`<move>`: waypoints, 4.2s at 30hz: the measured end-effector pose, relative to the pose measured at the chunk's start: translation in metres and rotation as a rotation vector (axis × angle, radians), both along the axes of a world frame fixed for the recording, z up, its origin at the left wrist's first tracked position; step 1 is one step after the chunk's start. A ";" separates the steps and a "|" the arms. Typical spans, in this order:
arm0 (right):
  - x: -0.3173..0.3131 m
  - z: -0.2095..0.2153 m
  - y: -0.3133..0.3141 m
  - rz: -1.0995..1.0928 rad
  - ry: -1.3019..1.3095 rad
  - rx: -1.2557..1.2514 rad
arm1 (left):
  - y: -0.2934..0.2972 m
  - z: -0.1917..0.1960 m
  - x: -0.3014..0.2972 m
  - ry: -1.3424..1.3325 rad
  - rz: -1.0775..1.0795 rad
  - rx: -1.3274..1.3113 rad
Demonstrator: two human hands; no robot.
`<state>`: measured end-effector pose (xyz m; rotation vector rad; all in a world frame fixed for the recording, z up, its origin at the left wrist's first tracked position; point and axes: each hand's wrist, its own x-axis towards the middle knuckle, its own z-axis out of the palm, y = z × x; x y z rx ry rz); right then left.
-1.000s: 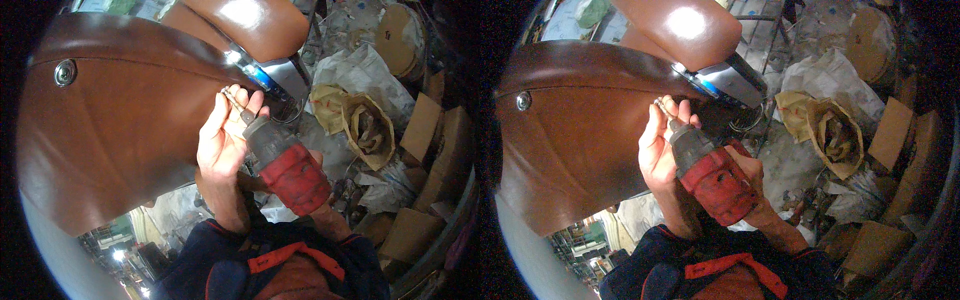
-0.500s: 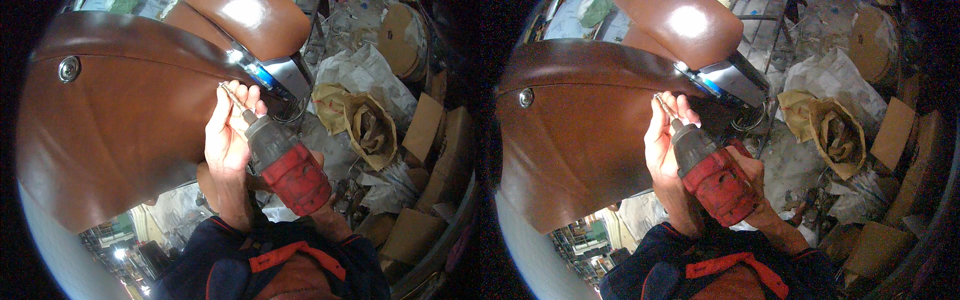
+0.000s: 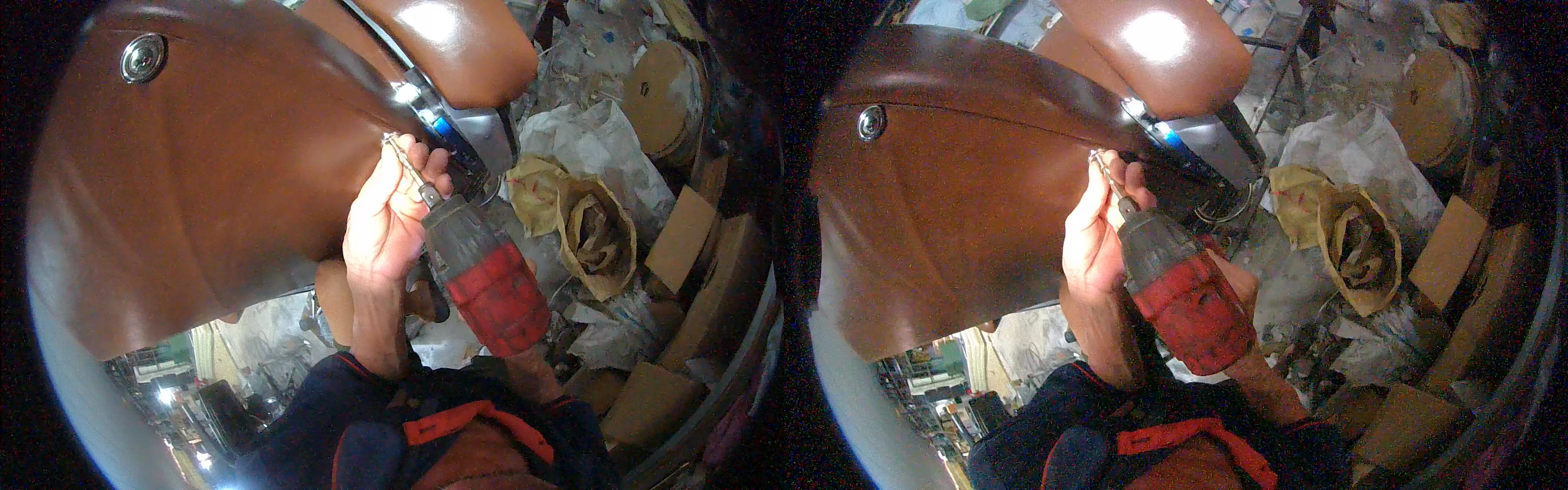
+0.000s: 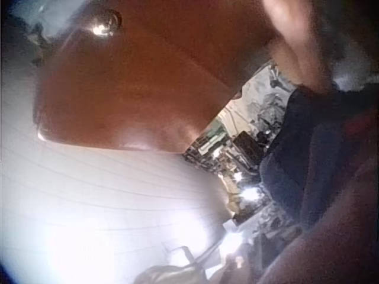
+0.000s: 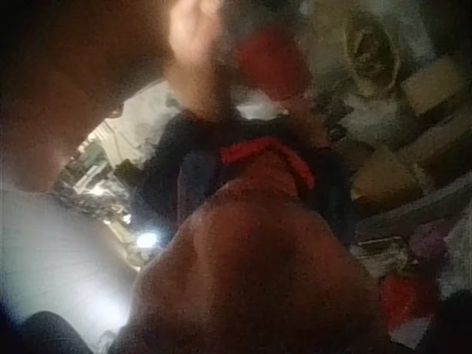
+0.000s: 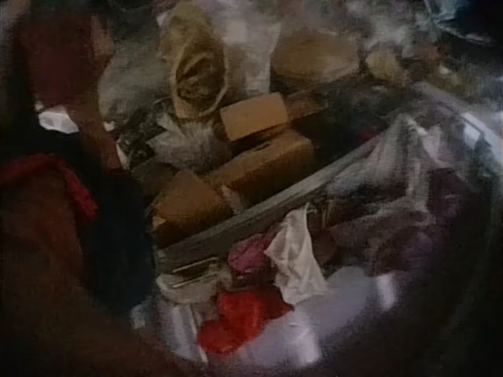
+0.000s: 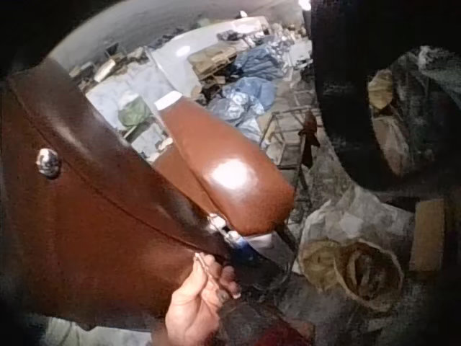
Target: The person uses a red cordless drill to drive screws into the underside of a brown upholstered chair. They repeatedly position the drill, drive screws, and reposition to secure the chair components.
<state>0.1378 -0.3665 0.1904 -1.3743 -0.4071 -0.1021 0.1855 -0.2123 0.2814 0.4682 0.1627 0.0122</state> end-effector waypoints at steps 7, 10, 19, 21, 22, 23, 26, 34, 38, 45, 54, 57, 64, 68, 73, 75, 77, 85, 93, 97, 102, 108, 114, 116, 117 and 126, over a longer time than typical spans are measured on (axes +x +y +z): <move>0.005 -0.007 0.003 -0.001 -0.014 -0.008 | 0.003 -0.009 0.003 0.022 0.036 0.055; 0.006 -0.006 0.002 0.000 -0.019 -0.014 | 0.000 -0.006 0.003 0.043 0.054 0.054; 0.008 -0.003 -0.001 0.000 -0.026 -0.024 | -0.007 -0.001 0.001 0.002 0.034 0.070; 0.008 -0.002 -0.001 0.000 -0.030 -0.026 | -0.006 -0.001 0.001 -0.035 0.007 0.078; 0.008 -0.001 -0.001 0.001 -0.030 -0.024 | -0.006 -0.001 0.001 -0.017 -0.003 0.065; 0.009 -0.001 0.000 0.001 -0.033 -0.024 | -0.005 -0.001 0.002 -0.021 -0.022 0.067; 0.011 0.001 0.000 0.000 -0.034 -0.028 | -0.004 0.001 0.000 -0.024 -0.023 0.082; 0.015 0.002 0.001 -0.002 -0.041 -0.041 | -0.006 0.008 -0.004 -0.040 -0.110 -0.012; 0.017 0.004 0.002 -0.016 -0.050 -0.044 | -0.006 0.012 -0.004 0.026 -0.060 -0.003; 0.025 0.009 0.005 -0.084 -0.089 -0.052 | -0.009 0.013 0.000 -0.023 -0.038 0.023; 0.016 -0.004 -0.006 0.219 0.127 0.019 | -0.007 0.014 0.000 0.034 -0.010 -0.052; 0.020 -0.025 0.009 0.184 -0.044 0.035 | -0.005 0.006 0.002 -0.003 -0.026 0.022; 0.028 -0.046 0.014 0.078 -0.101 -0.153 | -0.007 -0.027 0.006 0.015 0.070 0.132; 0.026 -0.041 0.009 -0.038 -0.082 -0.258 | -0.020 -0.058 0.002 0.106 0.205 0.312; 0.031 -0.038 0.010 -0.130 -0.020 -0.269 | -0.022 -0.082 0.019 0.031 0.215 0.301; 0.029 -0.031 0.011 -0.128 -0.040 -0.228 | -0.018 -0.078 0.020 -0.044 0.144 0.185; 0.027 -0.024 0.011 -0.127 -0.064 -0.190 | -0.016 -0.070 0.019 0.021 0.134 0.090; 0.018 -0.018 0.006 -0.132 0.043 -0.174 | -0.018 -0.055 0.020 0.001 0.094 -0.022; 0.027 -0.036 0.006 -0.097 0.025 -0.200 | -0.011 -0.064 0.021 -0.022 0.028 0.021; 0.030 -0.053 0.000 -0.123 0.126 -0.327 | -0.018 -0.066 0.017 -0.171 0.031 0.050; 0.020 -0.067 -0.014 -0.218 0.015 -0.347 | -0.035 -0.059 0.007 -0.128 0.044 -0.037; -0.001 -0.062 -0.032 -0.298 -0.084 -0.360 | -0.032 -0.058 0.020 -0.086 0.044 -0.336; -0.025 -0.060 -0.041 -0.214 0.099 -0.199 | -0.037 -0.065 0.031 -0.137 0.028 -0.500; -0.030 -0.058 -0.044 -0.231 0.078 -0.216 | -0.039 -0.063 0.023 -0.117 0.049 -0.411; -0.031 -0.056 -0.046 -0.250 0.038 -0.275 | -0.038 -0.063 0.015 -0.148 0.047 -0.331; -0.065 -0.048 -0.024 -0.037 0.002 -0.322 | -0.010 -0.084 -0.092 -0.166 0.084 0.109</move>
